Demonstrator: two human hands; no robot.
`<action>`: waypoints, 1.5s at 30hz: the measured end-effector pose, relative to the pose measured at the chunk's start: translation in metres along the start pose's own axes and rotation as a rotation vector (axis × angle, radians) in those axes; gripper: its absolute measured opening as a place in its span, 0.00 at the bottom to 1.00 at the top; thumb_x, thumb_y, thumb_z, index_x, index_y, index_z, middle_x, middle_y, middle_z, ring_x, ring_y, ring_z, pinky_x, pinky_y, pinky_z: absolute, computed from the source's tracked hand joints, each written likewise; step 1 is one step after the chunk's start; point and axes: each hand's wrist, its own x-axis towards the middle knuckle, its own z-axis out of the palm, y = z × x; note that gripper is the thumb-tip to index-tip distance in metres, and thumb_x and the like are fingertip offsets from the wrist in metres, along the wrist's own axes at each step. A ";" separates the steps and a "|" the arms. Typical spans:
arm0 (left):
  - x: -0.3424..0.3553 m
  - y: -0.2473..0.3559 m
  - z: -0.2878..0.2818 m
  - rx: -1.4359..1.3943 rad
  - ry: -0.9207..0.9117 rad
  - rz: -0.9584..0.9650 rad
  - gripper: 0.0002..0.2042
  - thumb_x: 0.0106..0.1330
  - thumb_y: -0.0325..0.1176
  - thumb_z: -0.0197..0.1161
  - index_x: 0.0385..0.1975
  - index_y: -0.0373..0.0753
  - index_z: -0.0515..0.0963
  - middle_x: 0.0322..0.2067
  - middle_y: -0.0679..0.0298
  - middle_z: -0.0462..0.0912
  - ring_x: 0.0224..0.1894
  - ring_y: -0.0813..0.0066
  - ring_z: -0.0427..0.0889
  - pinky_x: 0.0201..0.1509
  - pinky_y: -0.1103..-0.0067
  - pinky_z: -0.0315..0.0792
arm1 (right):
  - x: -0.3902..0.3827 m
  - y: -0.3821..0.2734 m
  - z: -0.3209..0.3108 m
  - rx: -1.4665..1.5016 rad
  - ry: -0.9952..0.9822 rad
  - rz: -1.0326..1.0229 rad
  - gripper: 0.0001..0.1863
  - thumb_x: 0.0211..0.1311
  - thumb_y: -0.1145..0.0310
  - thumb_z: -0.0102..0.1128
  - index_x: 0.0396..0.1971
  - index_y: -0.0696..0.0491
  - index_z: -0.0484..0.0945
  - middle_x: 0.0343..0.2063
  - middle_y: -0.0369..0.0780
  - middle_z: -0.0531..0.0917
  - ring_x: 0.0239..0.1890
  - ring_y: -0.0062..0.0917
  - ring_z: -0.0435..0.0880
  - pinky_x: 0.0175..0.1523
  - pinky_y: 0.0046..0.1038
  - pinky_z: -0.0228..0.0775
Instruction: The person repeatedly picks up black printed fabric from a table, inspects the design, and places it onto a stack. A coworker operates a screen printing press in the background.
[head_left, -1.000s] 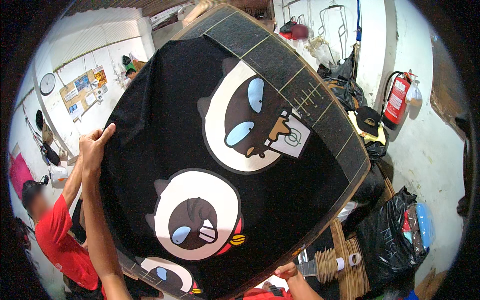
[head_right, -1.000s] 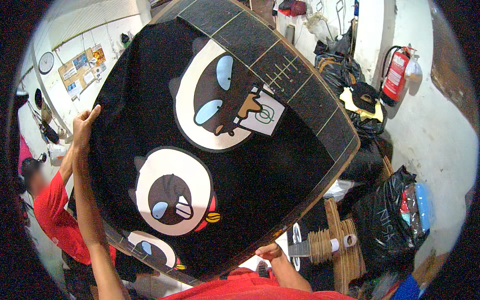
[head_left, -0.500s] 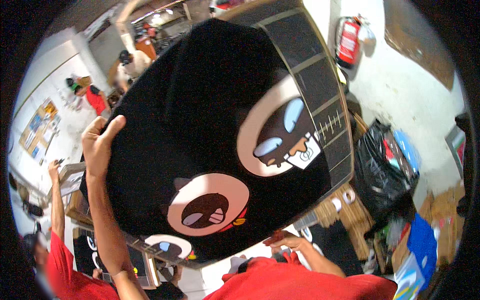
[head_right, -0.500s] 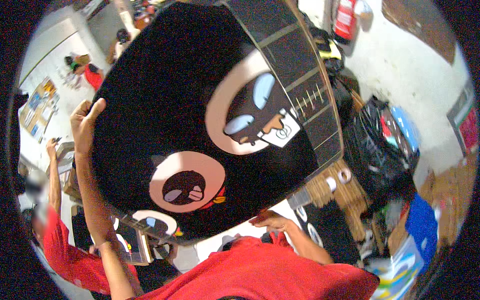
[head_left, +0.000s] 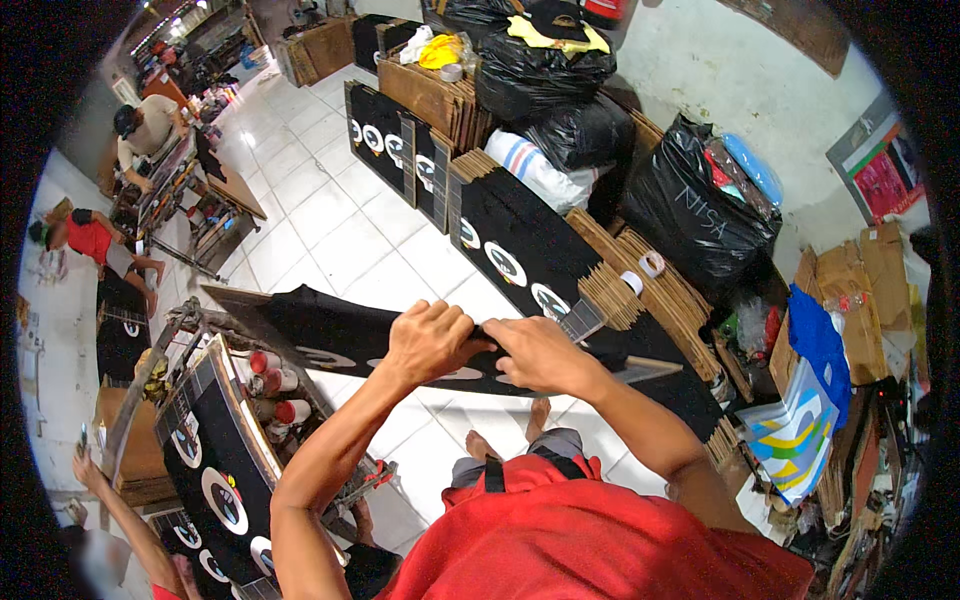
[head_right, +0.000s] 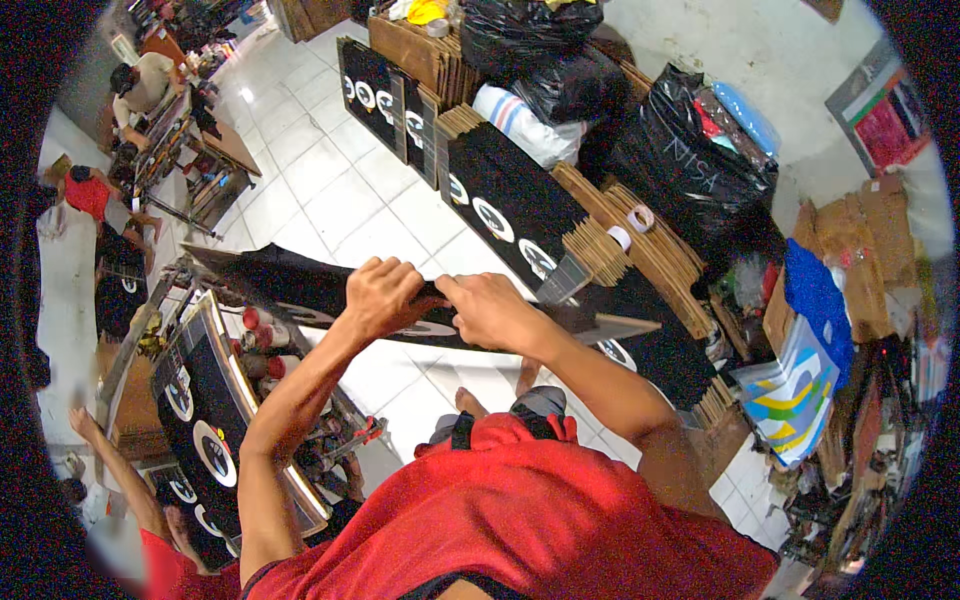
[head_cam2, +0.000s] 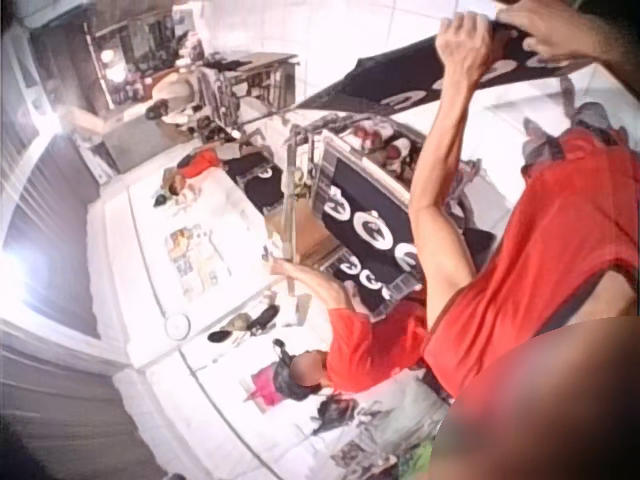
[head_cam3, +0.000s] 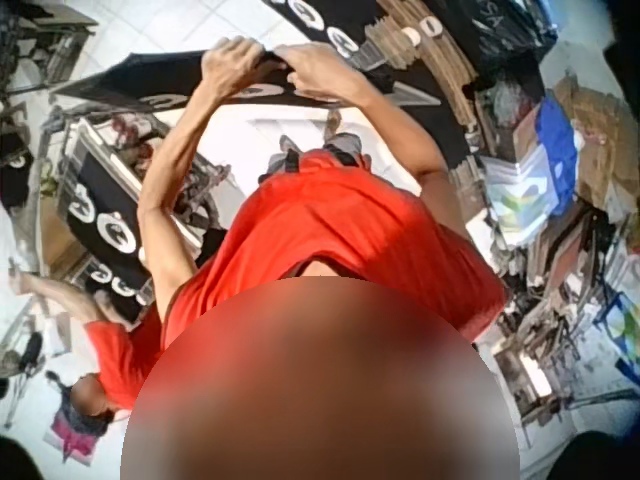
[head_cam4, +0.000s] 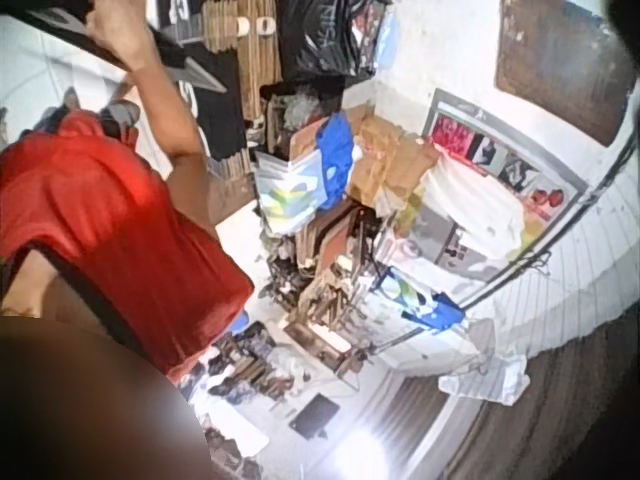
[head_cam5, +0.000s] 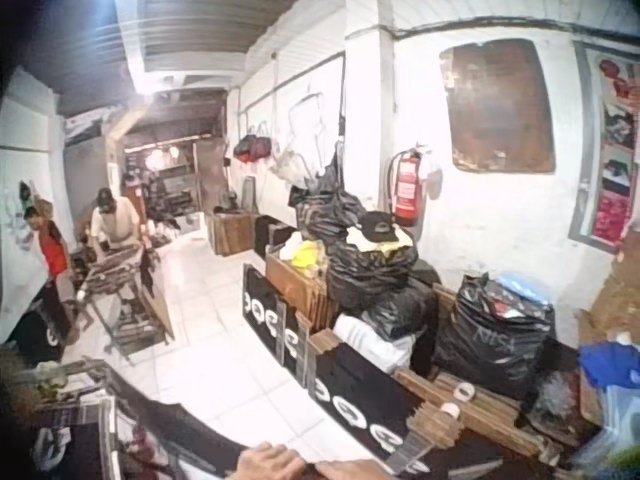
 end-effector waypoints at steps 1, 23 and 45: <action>-0.005 0.001 0.010 -0.029 -0.034 -0.012 0.20 0.41 0.50 0.69 0.16 0.43 0.68 0.16 0.68 0.70 0.20 0.72 0.73 0.24 0.78 0.63 | 0.005 0.010 0.011 0.033 0.023 -0.039 0.13 0.42 0.75 0.59 0.32 0.60 0.73 0.30 0.51 0.80 0.35 0.44 0.80 0.40 0.40 0.71; -0.288 0.251 0.103 -0.392 -0.955 -1.500 0.32 0.53 0.52 0.65 0.50 0.34 0.67 0.33 0.51 0.81 0.36 0.54 0.80 0.39 0.67 0.72 | -0.203 0.256 0.247 0.198 -0.051 0.561 0.11 0.43 0.74 0.51 0.30 0.58 0.73 0.28 0.53 0.80 0.35 0.49 0.79 0.42 0.47 0.68; -0.312 0.311 0.082 -0.674 -0.435 -1.915 0.21 0.57 0.39 0.63 0.43 0.27 0.73 0.29 0.56 0.81 0.31 0.73 0.78 0.36 0.79 0.71 | -0.325 0.358 0.296 -0.118 -0.282 0.779 0.12 0.47 0.73 0.53 0.35 0.58 0.76 0.31 0.48 0.81 0.37 0.42 0.80 0.44 0.41 0.70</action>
